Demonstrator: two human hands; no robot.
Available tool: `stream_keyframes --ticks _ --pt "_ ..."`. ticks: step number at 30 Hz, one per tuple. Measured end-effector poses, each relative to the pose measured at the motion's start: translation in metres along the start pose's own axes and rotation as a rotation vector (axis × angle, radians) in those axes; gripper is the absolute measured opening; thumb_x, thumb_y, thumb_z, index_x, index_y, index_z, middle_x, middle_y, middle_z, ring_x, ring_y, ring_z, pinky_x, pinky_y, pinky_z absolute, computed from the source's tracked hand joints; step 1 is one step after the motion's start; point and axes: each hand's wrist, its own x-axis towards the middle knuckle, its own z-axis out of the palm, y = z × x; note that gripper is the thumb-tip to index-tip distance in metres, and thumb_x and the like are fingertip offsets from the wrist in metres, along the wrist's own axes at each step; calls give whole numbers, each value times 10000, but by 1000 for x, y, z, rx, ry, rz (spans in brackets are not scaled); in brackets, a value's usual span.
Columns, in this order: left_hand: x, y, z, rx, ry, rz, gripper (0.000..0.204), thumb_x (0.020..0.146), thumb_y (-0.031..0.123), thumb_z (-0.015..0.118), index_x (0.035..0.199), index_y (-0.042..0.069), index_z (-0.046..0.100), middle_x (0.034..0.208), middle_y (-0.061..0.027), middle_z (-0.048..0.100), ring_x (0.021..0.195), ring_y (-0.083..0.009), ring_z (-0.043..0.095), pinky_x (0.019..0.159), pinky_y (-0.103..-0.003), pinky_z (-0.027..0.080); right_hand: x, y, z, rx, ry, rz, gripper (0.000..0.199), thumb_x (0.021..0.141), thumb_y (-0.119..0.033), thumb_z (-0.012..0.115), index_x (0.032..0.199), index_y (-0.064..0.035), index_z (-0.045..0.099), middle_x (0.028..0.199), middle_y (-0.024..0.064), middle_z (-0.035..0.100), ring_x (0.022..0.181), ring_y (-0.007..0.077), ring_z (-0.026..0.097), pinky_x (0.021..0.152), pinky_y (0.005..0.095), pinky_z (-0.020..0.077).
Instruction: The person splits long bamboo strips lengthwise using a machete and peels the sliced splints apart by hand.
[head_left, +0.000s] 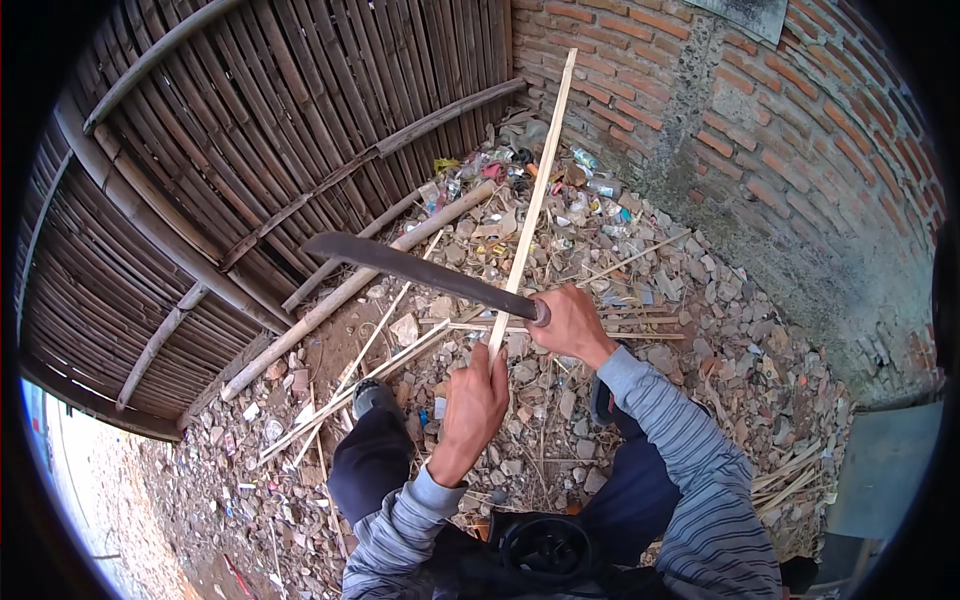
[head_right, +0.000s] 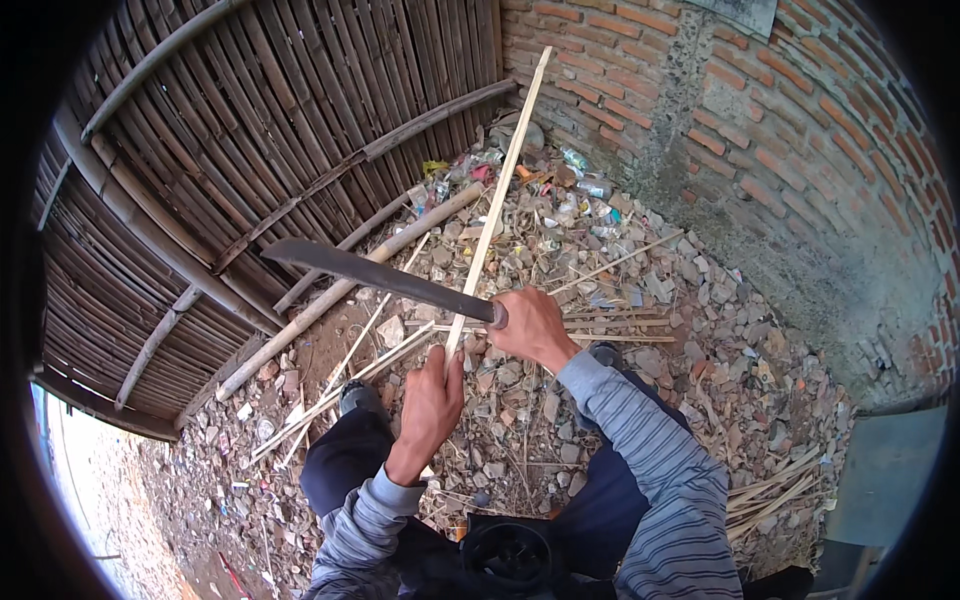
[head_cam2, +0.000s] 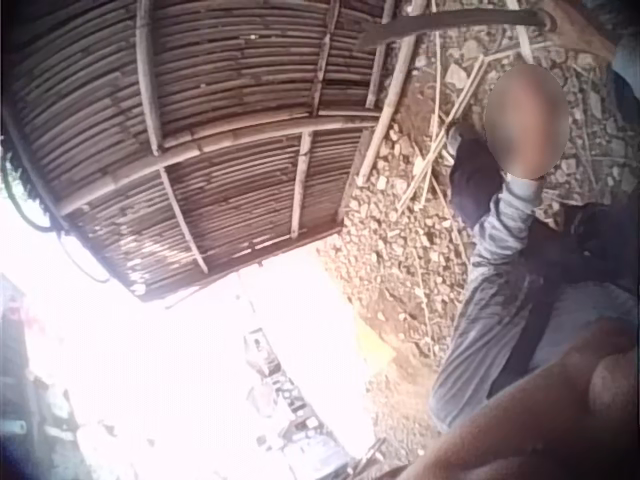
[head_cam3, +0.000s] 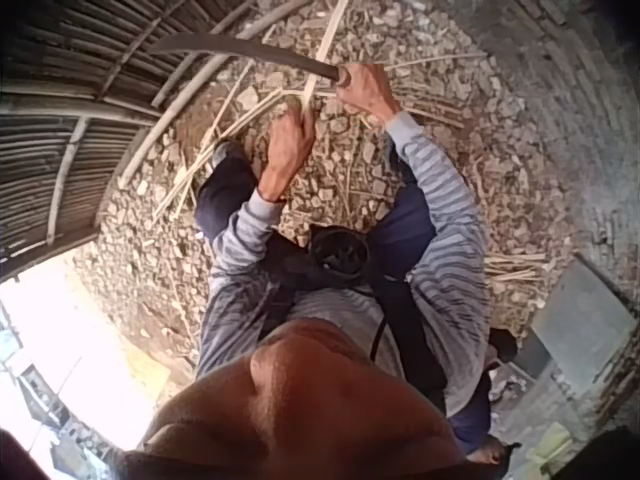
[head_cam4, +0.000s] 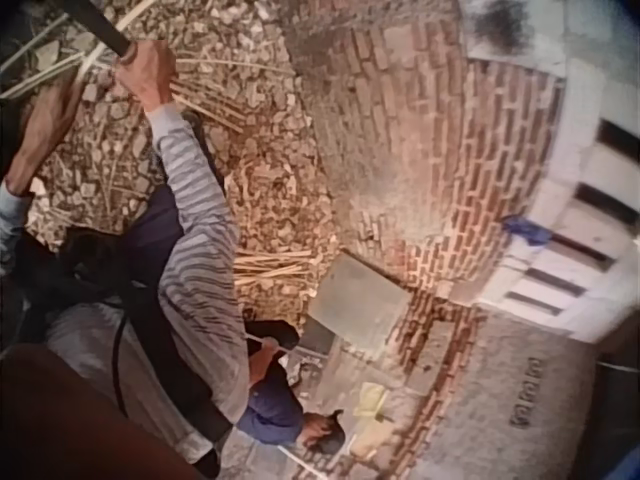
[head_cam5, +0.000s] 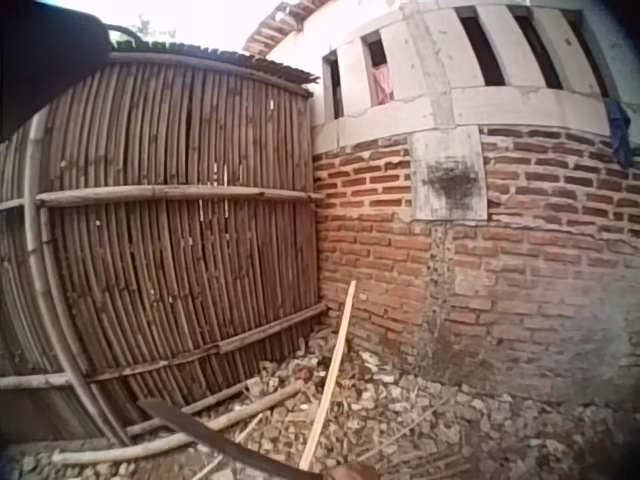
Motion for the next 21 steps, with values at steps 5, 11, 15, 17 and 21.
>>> stream_keyframes --ticks 5,11,15,17,21 --pt "-2 -2 3 -8 -26 17 360 1040 147 605 1269 -128 568 579 -279 587 525 -484 617 470 -553 433 7 14 -5 31 57 142 165 790 -190 697 783 -26 719 725 219 693 725 455 692 700 513 558" --pt "1 -6 5 -9 -1 44 250 1047 147 599 1119 -91 567 582 -286 585 531 -491 617 456 -550 426 -12 0 4 6 -69 15 136 772 -188 699 803 -59 729 726 216 684 728 450 682 675 521 533" --pt "3 3 1 34 25 49 212 1048 143 602 1020 -56 534 582 -293 581 538 -497 616 454 -554 423 -7 -1 -2 44 -57 24 128 771 -183 703 789 -61 739 708 207 683 707 437 686 663 511 533" --pt "6 5 -1 41 26 44 212 1046 139 607 985 -41 514 582 -296 578 544 -500 615 459 -559 428 -4 0 -4 28 -49 36 127 772 -180 705 785 -58 739 704 205 682 700 433 686 662 507 534" --pt "4 2 0 43 42 40 221 1046 136 608 954 -35 504 581 -298 576 549 -502 615 461 -560 427 -3 -6 -4 17 -28 30 131 775 -175 712 786 -48 740 697 200 683 682 421 686 656 500 535"
